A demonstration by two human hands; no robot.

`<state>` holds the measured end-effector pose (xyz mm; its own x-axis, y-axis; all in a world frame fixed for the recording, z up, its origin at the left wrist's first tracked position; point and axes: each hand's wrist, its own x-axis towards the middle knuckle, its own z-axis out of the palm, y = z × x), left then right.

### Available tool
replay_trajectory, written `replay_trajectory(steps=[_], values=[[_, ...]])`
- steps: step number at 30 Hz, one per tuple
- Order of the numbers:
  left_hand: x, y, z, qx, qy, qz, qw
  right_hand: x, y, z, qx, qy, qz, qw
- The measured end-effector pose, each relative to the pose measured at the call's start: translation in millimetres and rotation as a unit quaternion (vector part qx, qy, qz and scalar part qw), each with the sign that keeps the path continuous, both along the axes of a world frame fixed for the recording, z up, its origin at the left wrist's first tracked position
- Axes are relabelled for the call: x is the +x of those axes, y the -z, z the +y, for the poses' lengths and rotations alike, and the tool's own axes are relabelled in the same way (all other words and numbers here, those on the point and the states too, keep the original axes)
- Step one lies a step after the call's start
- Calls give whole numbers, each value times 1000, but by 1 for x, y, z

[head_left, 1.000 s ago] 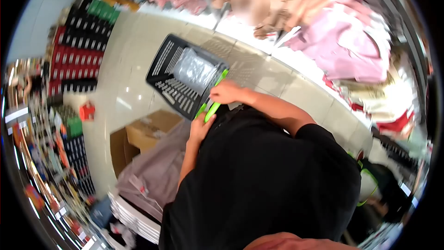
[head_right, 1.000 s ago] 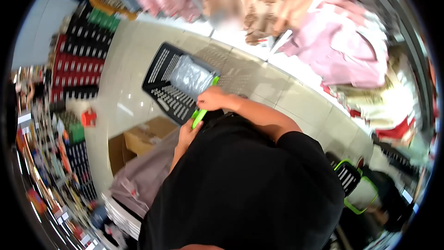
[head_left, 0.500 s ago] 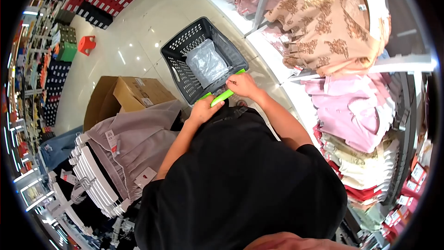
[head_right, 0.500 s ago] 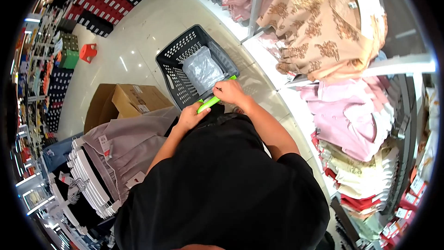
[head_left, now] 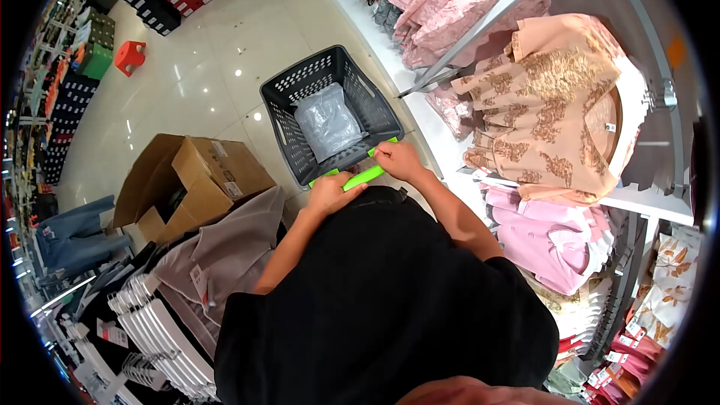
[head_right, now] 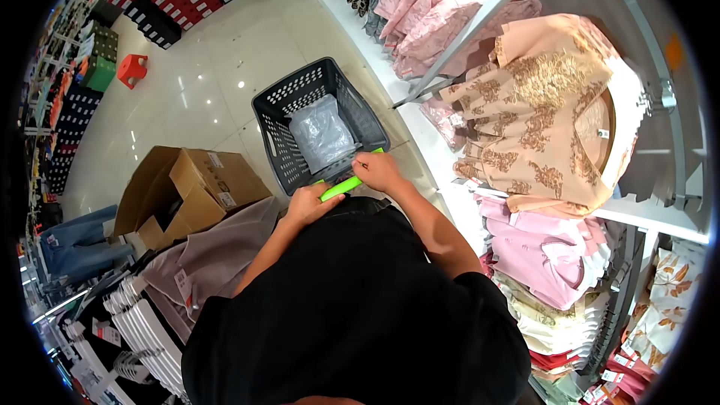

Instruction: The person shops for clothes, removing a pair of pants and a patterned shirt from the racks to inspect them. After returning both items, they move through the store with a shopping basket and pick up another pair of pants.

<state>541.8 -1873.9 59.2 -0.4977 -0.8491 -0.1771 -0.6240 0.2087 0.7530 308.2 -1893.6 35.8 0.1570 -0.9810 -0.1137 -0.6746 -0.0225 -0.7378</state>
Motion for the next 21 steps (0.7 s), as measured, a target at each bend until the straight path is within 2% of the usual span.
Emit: replay_trajectory(steps=[9, 13, 17, 19, 21], values=[[26, 10, -63, -54, -7, 25, 998, 24, -1, -54, 3, 2, -14, 1000], [31, 4, -88, -81, -42, 27, 995, 29, 0, -77, 37, -19, -10, 999], [33, -4, -107, -52, -40, -28, 997, 31, 3, -97, -14, -55, -38, 998], [32, 0, -112, -52, -54, -58, 995, 27, -1, -107, -4, -80, -52, 995], [28, -1, -113, -37, -72, -72, 994, 20, -1, -119, 105, -130, -86, 982]])
